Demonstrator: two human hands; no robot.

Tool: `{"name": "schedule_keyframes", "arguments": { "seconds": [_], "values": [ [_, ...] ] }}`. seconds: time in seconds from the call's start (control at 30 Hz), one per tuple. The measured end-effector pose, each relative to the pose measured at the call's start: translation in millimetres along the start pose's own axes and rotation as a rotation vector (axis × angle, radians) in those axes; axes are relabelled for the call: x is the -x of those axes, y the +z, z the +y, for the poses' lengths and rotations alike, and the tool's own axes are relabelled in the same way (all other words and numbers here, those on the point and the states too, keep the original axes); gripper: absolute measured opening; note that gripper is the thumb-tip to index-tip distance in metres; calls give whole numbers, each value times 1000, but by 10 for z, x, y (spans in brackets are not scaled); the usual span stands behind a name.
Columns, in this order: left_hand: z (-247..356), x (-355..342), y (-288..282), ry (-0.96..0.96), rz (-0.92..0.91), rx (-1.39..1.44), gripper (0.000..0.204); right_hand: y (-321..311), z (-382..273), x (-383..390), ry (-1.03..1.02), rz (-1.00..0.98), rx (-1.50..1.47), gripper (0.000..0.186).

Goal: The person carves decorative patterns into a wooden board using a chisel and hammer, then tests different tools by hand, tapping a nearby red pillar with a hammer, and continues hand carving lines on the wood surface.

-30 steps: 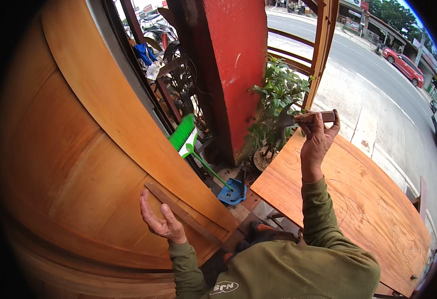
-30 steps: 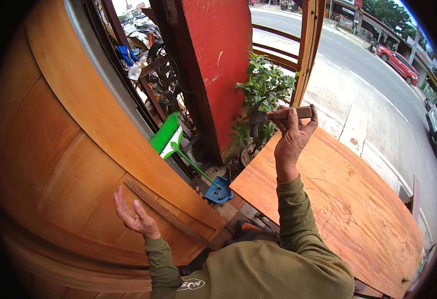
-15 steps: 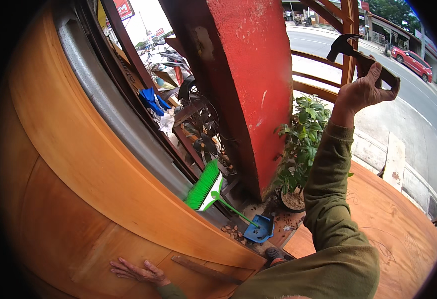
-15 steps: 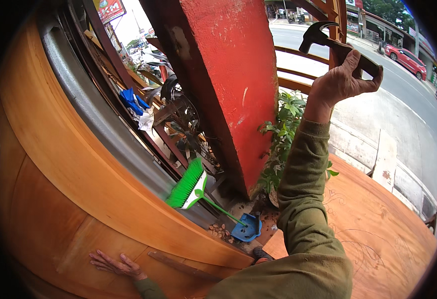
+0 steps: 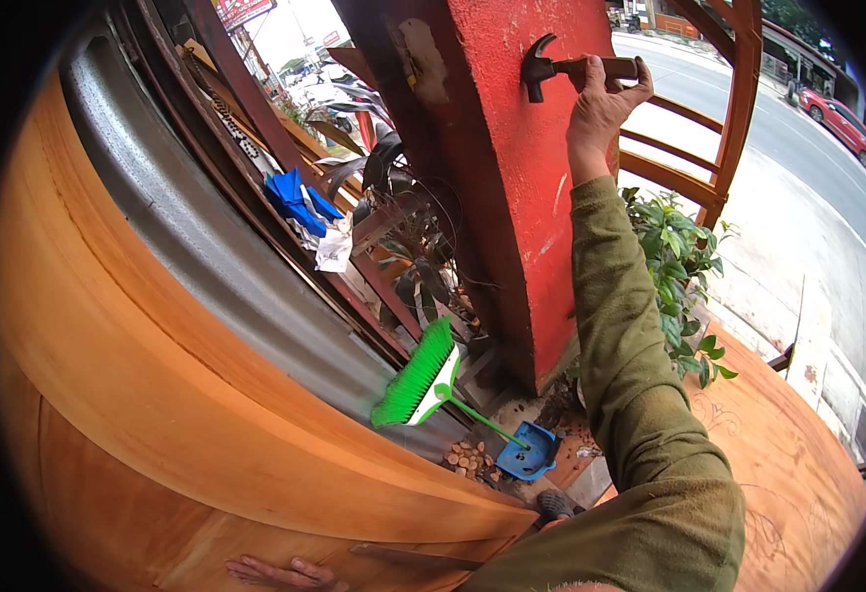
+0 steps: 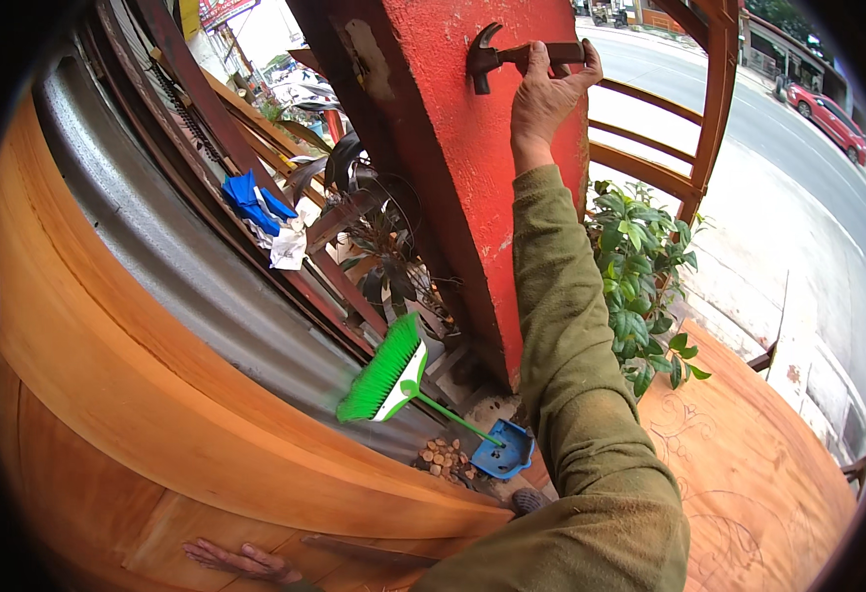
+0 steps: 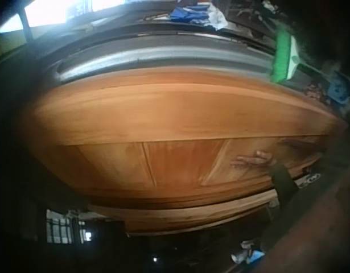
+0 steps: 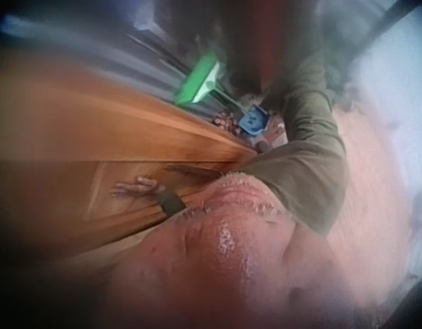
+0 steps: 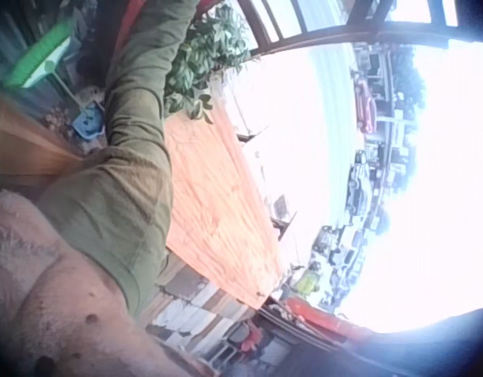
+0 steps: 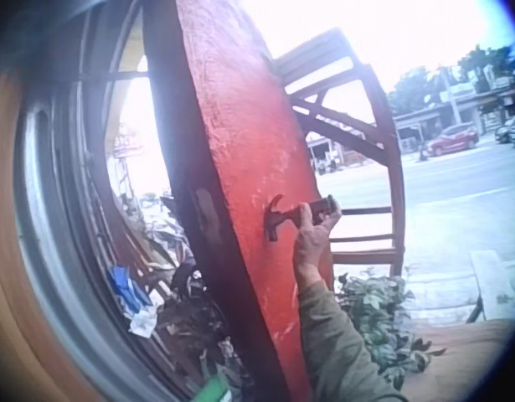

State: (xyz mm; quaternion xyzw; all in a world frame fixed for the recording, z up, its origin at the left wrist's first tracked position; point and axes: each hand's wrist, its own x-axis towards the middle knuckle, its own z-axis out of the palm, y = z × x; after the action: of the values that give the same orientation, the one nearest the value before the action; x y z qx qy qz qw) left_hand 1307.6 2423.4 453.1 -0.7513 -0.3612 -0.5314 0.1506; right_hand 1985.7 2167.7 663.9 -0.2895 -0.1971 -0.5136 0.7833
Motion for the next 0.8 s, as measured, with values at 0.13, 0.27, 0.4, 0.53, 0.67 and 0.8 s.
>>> {"name": "schedule_keyframes", "arguments": {
  "seconds": [0.13,0.27,0.4,0.53,0.67,0.8],
  "values": [
    [62,-88,39,166,123,-11,68,-101,-41,-145,24,-5,-154,60],
    [103,-116,-4,172,125,-18,66,-200,-298,-200,223,256,-379,48],
    [141,-72,-3,2,25,1,80,-304,-280,-224,323,311,-483,39],
    [75,-29,72,8,32,39,78,-459,-481,-389,513,201,-776,37],
    [15,30,95,16,22,46,78,-235,-671,-760,595,43,-518,40],
    [-140,80,116,23,65,59,80,-185,-1489,-1192,75,-90,-566,44]
  ]
}}
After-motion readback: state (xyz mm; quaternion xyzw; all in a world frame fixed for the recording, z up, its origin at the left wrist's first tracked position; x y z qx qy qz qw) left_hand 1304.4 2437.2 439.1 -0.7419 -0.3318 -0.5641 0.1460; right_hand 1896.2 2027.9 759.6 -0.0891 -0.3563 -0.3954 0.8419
